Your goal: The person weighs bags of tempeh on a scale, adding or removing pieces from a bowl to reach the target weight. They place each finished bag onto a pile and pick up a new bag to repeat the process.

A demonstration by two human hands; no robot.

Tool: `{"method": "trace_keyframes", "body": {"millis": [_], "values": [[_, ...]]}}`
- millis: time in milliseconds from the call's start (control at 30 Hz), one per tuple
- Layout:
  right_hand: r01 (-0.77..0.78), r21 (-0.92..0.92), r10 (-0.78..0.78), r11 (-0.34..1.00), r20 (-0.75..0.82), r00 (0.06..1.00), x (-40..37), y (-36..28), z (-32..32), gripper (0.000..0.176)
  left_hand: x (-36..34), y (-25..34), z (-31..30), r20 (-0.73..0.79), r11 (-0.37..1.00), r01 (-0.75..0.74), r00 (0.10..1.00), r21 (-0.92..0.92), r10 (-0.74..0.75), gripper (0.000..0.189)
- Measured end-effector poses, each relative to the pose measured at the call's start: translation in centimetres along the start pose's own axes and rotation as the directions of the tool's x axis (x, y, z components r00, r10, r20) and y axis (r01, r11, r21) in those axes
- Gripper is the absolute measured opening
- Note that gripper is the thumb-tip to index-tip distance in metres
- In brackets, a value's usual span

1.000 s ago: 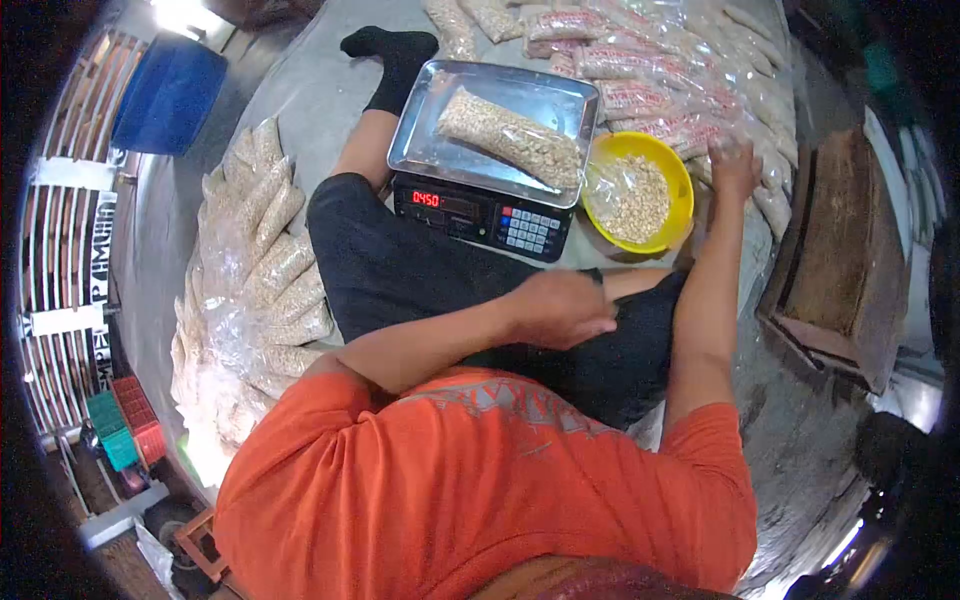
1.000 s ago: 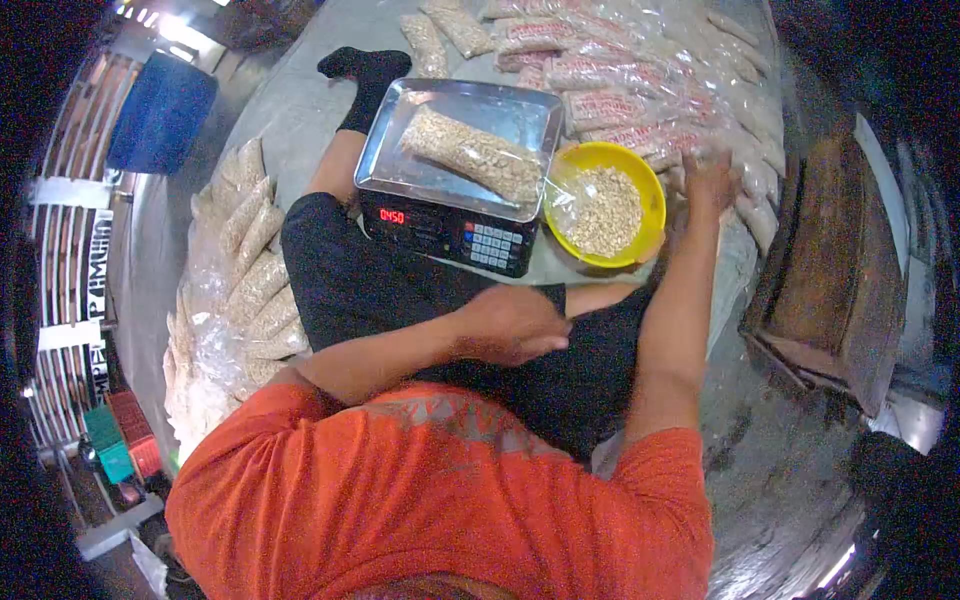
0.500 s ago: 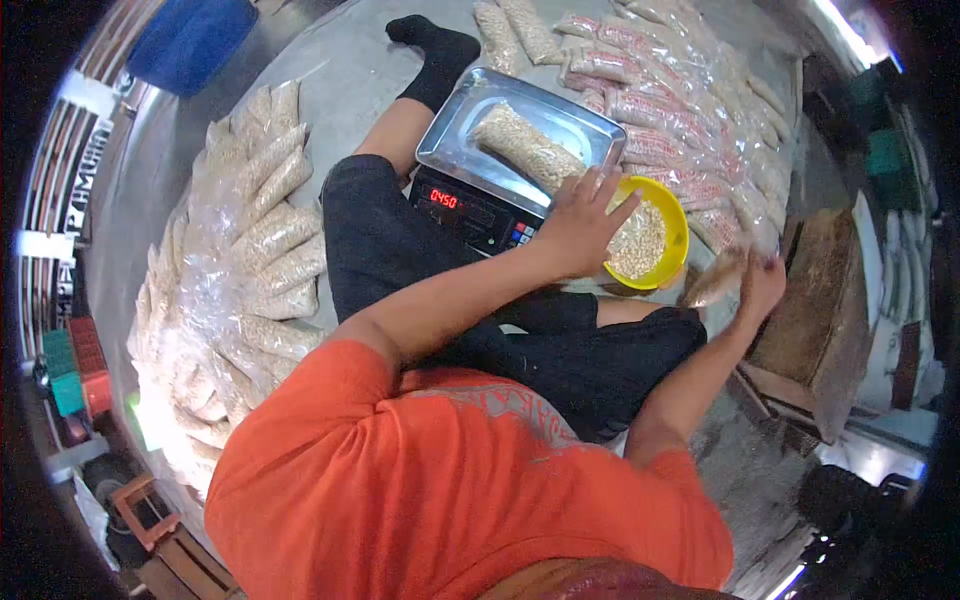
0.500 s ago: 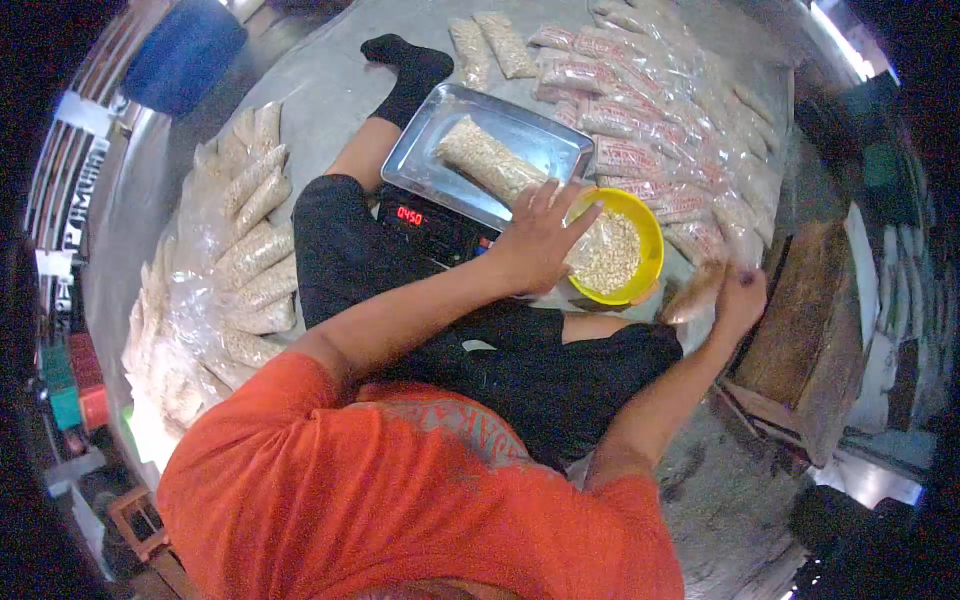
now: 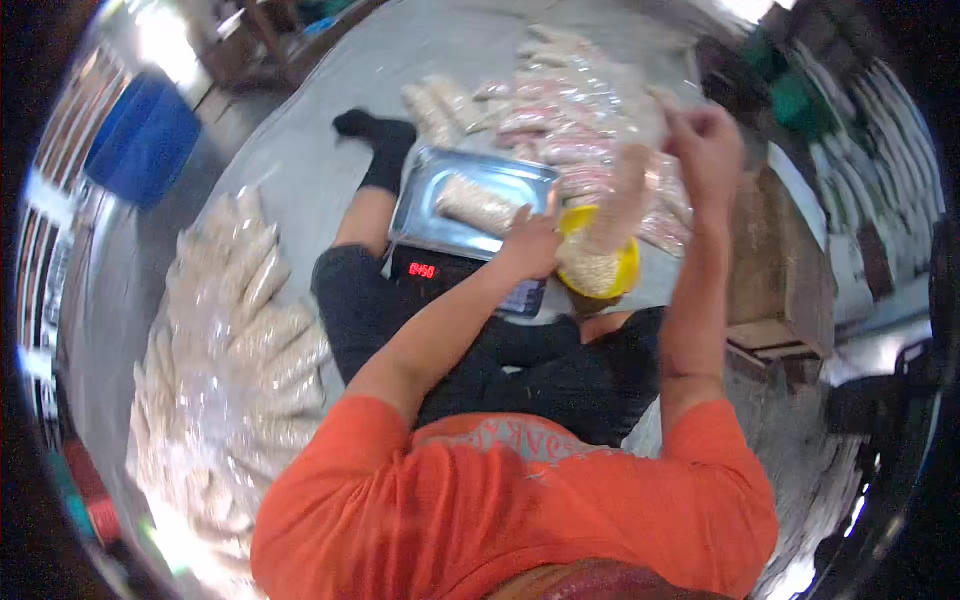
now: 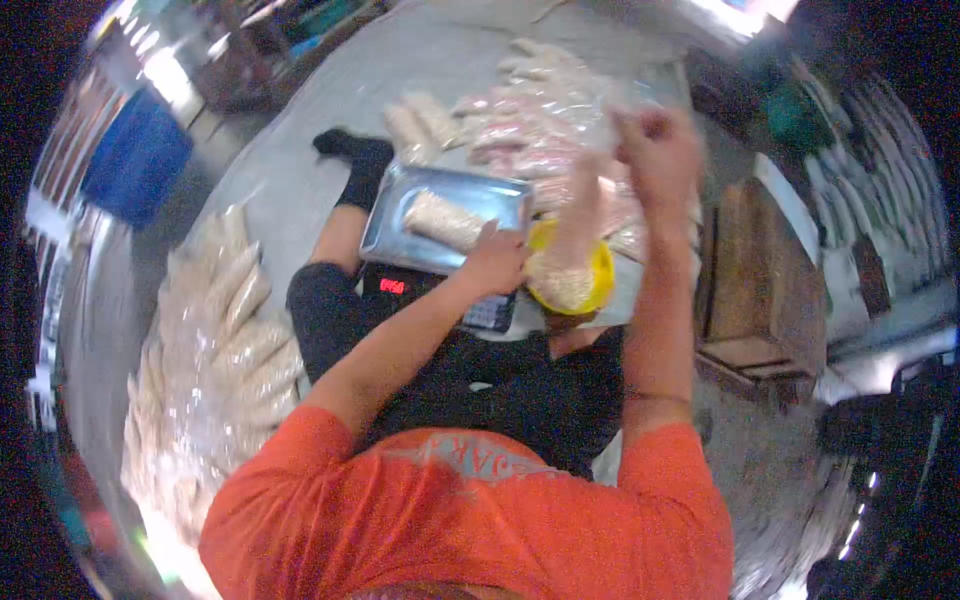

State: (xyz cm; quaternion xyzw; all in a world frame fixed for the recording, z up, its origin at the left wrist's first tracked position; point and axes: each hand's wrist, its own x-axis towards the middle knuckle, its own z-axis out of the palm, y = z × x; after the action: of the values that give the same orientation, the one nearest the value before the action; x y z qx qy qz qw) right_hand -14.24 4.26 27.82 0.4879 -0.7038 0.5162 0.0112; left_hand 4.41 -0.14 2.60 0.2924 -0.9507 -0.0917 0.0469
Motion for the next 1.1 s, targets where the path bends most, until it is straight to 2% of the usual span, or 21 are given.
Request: {"method": "trace_keyframes", "body": {"millis": [33, 67, 167, 233, 300, 367, 433, 500, 567, 633, 667, 700, 733, 767, 800, 833, 867, 933, 1033, 1067, 1100], "values": [[0.017, 0.182, -0.023, 0.983, 0.031, 0.999, 0.7, -0.8, 1.8, 0.036, -0.1, -0.7, 1.8, -0.205, 0.996, -0.073, 0.977, -0.06, 0.059, 0.035], [0.06, 0.157, -0.071, 0.986, 0.068, 0.995, 0.8, -3.0, 2.6, 0.036, -0.4, -1.5, 4.0, -0.395, 0.982, -0.152, 0.914, -0.114, 0.096, 0.026], [-0.037, 0.463, -0.066, 0.886, 0.204, 0.977, 1.6, -4.3, 7.7, 0.034, -2.3, -1.9, 2.1, -0.305, 0.967, -0.24, 0.93, -0.081, 0.205, 0.017], [-0.183, 0.578, -0.041, 0.795, 0.353, 0.935, 0.9, -3.9, 9.9, 0.03, -5.6, -2.7, 0.0, -0.463, 0.893, -0.206, 0.886, -0.399, -0.003, 0.014], [-0.288, 0.546, 0.034, 0.787, 0.427, 0.903, -0.8, 0.5, 12.6, 0.023, -9.7, -3.9, -1.8, -0.671, 0.912, -0.113, 0.713, -0.395, -0.202, 0.009], [-0.217, 0.478, -0.102, 0.851, 0.557, 0.825, -4.4, 4.9, 12.9, 0.015, -12.3, -6.9, -4.4, -0.676, 0.677, -0.279, 0.595, -0.681, -0.435, 0.021], [-0.259, 0.325, -0.038, 0.91, 0.685, 0.728, -8.3, 12.5, 14.9, 0.009, -15.4, -9.7, -9.6, -0.625, 0.638, -0.201, 0.547, -0.743, -0.556, 0.025], [-0.204, 0.281, -0.031, 0.938, 0.652, 0.757, -12.1, 21.5, 17.5, 0.011, -17.2, -12.0, -14.6, -0.838, 0.788, -0.339, 0.396, -0.514, -0.376, 0.028], [-0.227, 0.185, 0.038, 0.956, 0.69, 0.723, -13.0, 22.0, 15.5, 0.007, -20.5, -15.2, -17.5, -0.789, 0.77, -0.238, 0.37, -0.591, -0.491, 0.033], [-0.25, 0.086, 0.111, 0.964, 0.724, 0.68, -11.8, 22.1, 13.7, 0.007, -25.5, -18.2, -19.8, -0.902, 0.955, -0.047, 0.346, -0.293, -0.26, 0.028], [-0.206, 0.063, 0.102, 0.977, 0.706, 0.701, -10.9, 21.7, 12.5, 0.01, -26.4, -17.2, -21.0, -0.861, 0.894, 0.025, 0.258, -0.447, -0.438, 0.028], [-0.163, 0.038, 0.092, 0.986, 0.689, 0.719, -9.9, 21.5, 11.4, 0.015, -28.6, -16.6, -23.0, -0.862, 0.9, 0.058, 0.269, -0.431, -0.43, 0.029], [-0.106, 0.042, 0.048, 0.994, 0.686, 0.726, -8.2, 21.8, 10.7, 0.013, -31.6, -18.9, -22.7, -0.867, 0.893, 0.188, 0.226, -0.408, -0.444, 0.028], [-0.162, 0.036, 0.093, 0.986, 0.686, 0.722, -6.3, 22.5, 10.3, 0.012, -34.1, -19.5, -23.2, -0.885, 0.818, 0.531, 0.243, -0.222, -0.398, 0.026], [-0.216, 0.032, 0.135, 0.976, 0.688, 0.713, -4.1, 23.5, 10.3, 0.011, -36.3, -20.1, -23.5, -0.892, 0.612, 0.791, 0.278, 0.003, -0.355, 0.024], [-0.2, -0.024, 0.165, 0.98, 0.663, 0.73, -1.8, 24.7, 10.8, 0.009, -38.6, -21.7, -22.5, -0.856, 0.632, 0.702, 0.062, -0.328, -0.514, 0.024], [-0.182, -0.075, 0.187, 0.98, 0.639, 0.746, 0.8, 26.0, 12.0, 0.008, -40.7, -23.1, -21.2, -0.811, 0.585, 0.667, -0.05, -0.462, -0.583, 0.026], [-0.184, -0.109, 0.211, 0.977, 0.638, 0.741, 6.7, 29.5, 15.4, 0.022, -46.0, -26.6, -16.9, -0.68, 0.387, 0.714, -0.168, -0.583, -0.714, 0.031], [-0.201, -0.119, 0.228, 0.972, 0.661, 0.715, 16.4, 32.7, 22.3, 0.028, -53.4, -31.0, -8.3, -0.323, -0.024, 0.668, -0.39, -0.743, -0.862, 0.04], [-0.181, -0.162, 0.243, 0.97, 0.644, 0.726, 20.0, 34.6, 25.3, 0.03, -52.8, -30.8, -6.8, -0.283, -0.078, 0.648, -0.433, -0.758, -0.856, 0.042], [-0.096, -0.211, 0.202, 0.973, 0.567, 0.798, 23.3, 37.4, 28.5, 0.031, -49.1, -30.1, -6.6, -0.337, -0.048, 0.698, -0.403, -0.714, -0.851, 0.045]]}}
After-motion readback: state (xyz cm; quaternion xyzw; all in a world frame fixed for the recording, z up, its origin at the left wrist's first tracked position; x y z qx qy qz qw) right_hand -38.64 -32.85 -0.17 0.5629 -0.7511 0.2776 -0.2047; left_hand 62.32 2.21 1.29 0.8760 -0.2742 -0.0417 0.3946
